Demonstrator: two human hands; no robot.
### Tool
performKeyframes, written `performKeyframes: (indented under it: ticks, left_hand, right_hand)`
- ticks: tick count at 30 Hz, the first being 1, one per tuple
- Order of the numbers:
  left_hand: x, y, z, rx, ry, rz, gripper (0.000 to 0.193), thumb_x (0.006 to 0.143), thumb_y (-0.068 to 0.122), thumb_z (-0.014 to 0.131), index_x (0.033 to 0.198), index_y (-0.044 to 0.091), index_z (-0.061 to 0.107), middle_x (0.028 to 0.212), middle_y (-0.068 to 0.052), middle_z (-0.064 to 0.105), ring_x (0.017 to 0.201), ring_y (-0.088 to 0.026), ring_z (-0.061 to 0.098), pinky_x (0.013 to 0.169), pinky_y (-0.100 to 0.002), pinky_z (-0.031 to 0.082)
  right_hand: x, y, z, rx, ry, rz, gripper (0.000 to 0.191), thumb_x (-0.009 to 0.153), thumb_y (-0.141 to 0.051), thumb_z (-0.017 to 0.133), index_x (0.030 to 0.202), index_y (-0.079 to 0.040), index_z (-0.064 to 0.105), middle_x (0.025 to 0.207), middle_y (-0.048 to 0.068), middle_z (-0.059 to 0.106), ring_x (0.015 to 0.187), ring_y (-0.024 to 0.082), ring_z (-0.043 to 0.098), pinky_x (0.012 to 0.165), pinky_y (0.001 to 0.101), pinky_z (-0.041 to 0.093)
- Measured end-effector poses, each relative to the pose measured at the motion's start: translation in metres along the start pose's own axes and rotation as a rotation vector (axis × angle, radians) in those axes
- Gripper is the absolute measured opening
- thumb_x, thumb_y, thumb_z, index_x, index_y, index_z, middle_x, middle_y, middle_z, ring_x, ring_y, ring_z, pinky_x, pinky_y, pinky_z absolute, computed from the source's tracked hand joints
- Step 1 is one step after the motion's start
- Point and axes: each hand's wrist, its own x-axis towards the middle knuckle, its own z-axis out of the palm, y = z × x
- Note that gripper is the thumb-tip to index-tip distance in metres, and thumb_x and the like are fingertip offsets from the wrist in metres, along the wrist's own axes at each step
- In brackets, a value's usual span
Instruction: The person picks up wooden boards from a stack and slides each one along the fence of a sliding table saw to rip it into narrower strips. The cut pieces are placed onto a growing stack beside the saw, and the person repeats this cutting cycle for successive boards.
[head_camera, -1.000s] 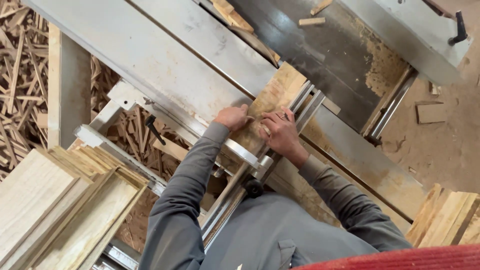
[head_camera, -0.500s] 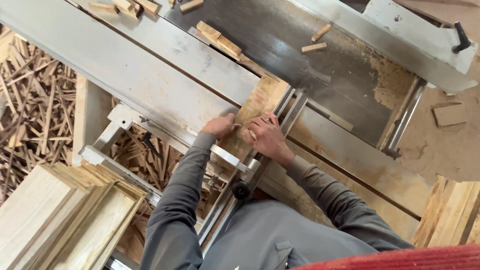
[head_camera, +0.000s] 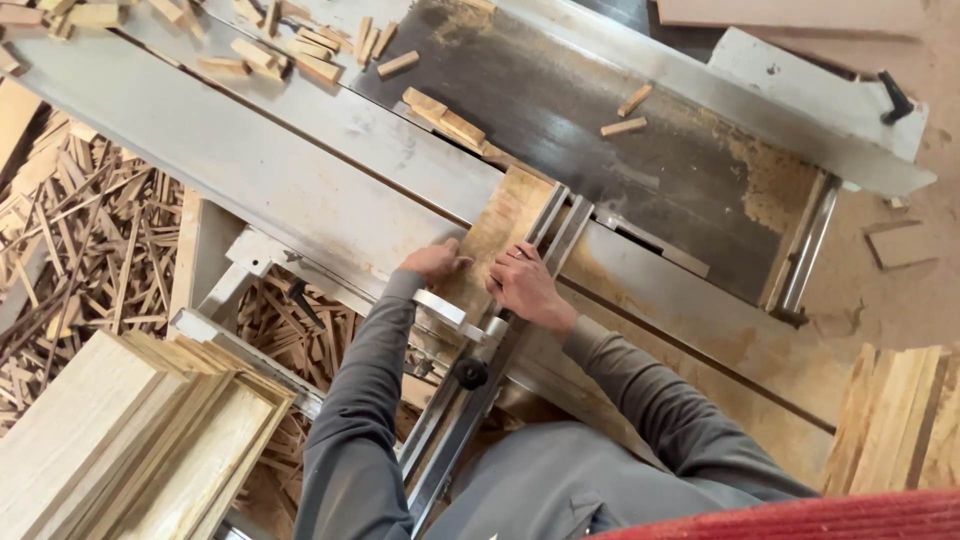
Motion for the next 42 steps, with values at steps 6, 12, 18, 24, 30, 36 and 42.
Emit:
performKeyframes:
  ticks: [6,12,18,24,30,36,42]
  left_hand:
    - [0.0,-0.001,-0.001,-0.011,-0.018,-0.03,0.056,0.101,0.056,0.054,0.117,0.002,0.053,0.101,-0.03,0.071,0.093,-0.047,0.068,0.081,-0.054,0.053]
    - [-0.001,0.0,-0.005,-0.01,-0.045,-0.065,0.059,0.1,0.057,0.051,0.119,0.001,0.053,0.104,-0.029,0.071,0.099,-0.046,0.068,0.085,-0.053,0.053]
    - [-0.003,0.006,-0.015,-0.006,-0.077,-0.078,0.061,0.101,0.058,0.052,0.119,0.0,0.052,0.104,-0.029,0.071,0.096,-0.044,0.07,0.083,-0.051,0.054]
    - [-0.003,0.008,-0.016,-0.077,-0.059,-0.105,0.058,0.096,0.055,0.062,0.116,0.001,0.057,0.105,-0.025,0.072,0.095,-0.04,0.071,0.083,-0.047,0.055]
    - [-0.008,0.02,-0.02,-0.269,0.032,0.008,0.066,0.075,0.047,0.082,0.117,0.0,0.065,0.107,-0.023,0.071,0.102,-0.037,0.069,0.088,-0.043,0.054]
    - [-0.012,0.037,-0.043,-0.307,-0.104,-0.097,0.074,0.072,0.039,0.09,0.125,-0.005,0.061,0.119,-0.025,0.067,0.111,-0.034,0.064,0.095,-0.04,0.051]
    - [0.0,0.046,-0.033,-0.868,-0.129,-0.026,0.054,0.072,0.022,0.083,0.117,-0.005,0.074,0.106,-0.015,0.078,0.094,-0.021,0.071,0.084,-0.035,0.056]
  right_hand:
    - [0.006,-0.002,-0.001,0.035,0.008,-0.026,0.02,0.09,-0.015,0.069,0.074,-0.004,0.064,0.08,0.009,0.061,0.089,0.026,0.059,0.101,0.0413,0.04]
    - [0.008,-0.003,-0.003,0.039,0.04,-0.019,0.019,0.089,-0.016,0.069,0.074,-0.005,0.065,0.08,0.009,0.062,0.09,0.026,0.06,0.101,0.0405,0.041]
    - [0.011,-0.008,-0.006,0.059,0.078,-0.019,0.017,0.087,-0.016,0.069,0.074,-0.005,0.066,0.079,0.008,0.063,0.089,0.026,0.061,0.102,0.0406,0.041]
    - [0.006,-0.007,-0.009,0.053,0.064,-0.005,0.017,0.087,-0.015,0.069,0.074,-0.005,0.066,0.08,0.008,0.064,0.089,0.026,0.062,0.102,0.041,0.041]
    - [0.004,-0.002,-0.009,0.053,0.112,-0.001,0.018,0.087,-0.017,0.07,0.073,-0.005,0.066,0.081,0.009,0.066,0.089,0.027,0.064,0.102,0.0422,0.043]
    - [0.004,-0.002,-0.005,0.056,0.12,0.008,0.019,0.086,-0.018,0.071,0.073,-0.005,0.067,0.08,0.01,0.066,0.086,0.028,0.065,0.1,0.0416,0.044]
    - [-0.003,0.005,-0.002,0.024,0.143,0.009,0.021,0.088,-0.016,0.07,0.072,-0.005,0.065,0.081,0.012,0.066,0.087,0.03,0.065,0.101,0.0431,0.044]
